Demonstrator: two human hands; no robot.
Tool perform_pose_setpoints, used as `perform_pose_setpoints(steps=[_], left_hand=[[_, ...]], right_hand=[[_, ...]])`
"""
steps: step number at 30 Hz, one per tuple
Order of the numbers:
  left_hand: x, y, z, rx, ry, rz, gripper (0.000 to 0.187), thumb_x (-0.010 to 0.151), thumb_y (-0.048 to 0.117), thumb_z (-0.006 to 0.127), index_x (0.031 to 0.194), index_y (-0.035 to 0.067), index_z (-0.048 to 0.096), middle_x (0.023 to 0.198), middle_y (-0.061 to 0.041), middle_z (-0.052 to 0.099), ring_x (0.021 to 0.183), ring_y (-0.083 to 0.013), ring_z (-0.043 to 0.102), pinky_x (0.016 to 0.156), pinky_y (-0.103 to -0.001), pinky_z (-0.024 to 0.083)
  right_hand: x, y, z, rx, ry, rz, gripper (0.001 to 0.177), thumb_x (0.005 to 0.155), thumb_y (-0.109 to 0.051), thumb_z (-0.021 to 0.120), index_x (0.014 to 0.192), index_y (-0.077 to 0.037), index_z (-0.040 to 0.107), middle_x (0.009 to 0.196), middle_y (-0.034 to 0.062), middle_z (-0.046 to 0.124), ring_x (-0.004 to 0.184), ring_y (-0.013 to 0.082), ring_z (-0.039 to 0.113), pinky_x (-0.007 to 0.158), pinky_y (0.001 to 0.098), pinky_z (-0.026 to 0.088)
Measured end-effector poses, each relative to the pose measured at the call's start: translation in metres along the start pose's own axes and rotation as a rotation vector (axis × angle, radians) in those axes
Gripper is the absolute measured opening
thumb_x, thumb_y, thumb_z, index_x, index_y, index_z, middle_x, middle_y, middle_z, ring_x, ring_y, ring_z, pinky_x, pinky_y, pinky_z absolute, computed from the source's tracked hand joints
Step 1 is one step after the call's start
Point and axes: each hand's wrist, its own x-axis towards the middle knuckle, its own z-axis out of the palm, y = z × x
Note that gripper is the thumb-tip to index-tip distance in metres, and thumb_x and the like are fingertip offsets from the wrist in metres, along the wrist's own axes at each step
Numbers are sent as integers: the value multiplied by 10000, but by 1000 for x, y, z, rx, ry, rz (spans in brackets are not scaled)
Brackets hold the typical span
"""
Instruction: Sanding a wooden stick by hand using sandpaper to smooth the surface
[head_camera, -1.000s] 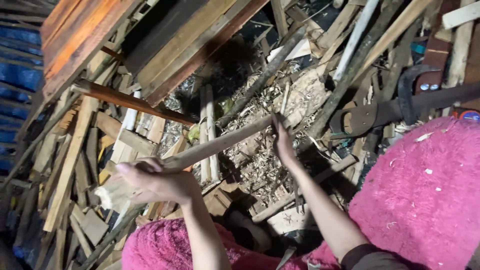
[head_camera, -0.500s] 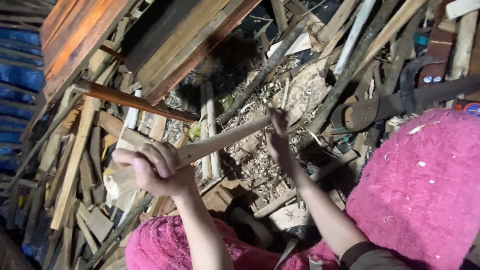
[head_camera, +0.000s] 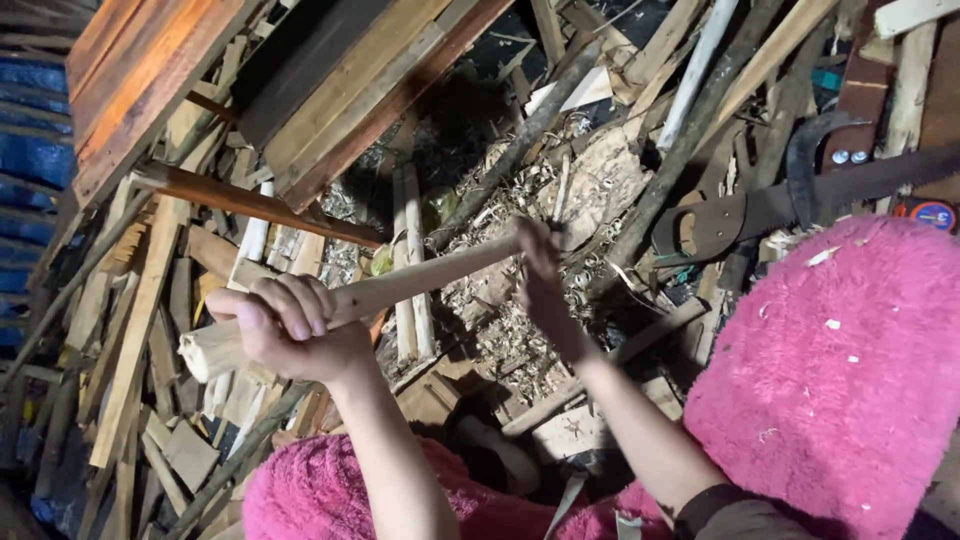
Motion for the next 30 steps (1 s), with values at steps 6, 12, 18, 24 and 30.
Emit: perform_pose_setpoints(steps=[6,12,18,24,30], left_hand=[[0,3,-1,-49,-42,-68,306,1064,254,377,759,232,379,562,121,338,393,6,324,357,-160,311],[-7,7,-3,-19,11,-53,300,1057,267,361,763,217,337,586,113,295,408,30,281,362,-143,295],[-17,9,-22,-33,20,-138,355,1062,268,350,712,274,407,528,137,338,379,2,286,363,-163,286],[-17,-3,-12,41,13,-97,373,1107,195,261,742,192,340,586,104,307,428,-13,263,408,-173,289],[-11,13,21,-115,3,-112,274,1044,137,358,776,181,401,539,86,312,401,-41,316,418,-198,319]], right_hand=[[-22,-118,22,592,-183,9,517,988,-504,341,1320,-120,438,1290,18,504,1321,171,417,1235,467,213],[-39,-48,63,162,-165,-289,530,864,177,368,1391,121,379,1387,385,463,1351,513,393,1217,586,76],[-3,40,1,-320,-40,-3,938,799,229,389,1604,-225,228,1589,221,284,1438,482,252,1180,586,130],[-45,-108,30,-35,-119,-543,773,851,185,519,1534,-139,357,1549,130,417,1452,389,375,1217,561,234],[1,36,27,-236,87,-397,647,898,204,471,1478,-78,422,1415,260,476,1298,466,459,1135,574,342]])
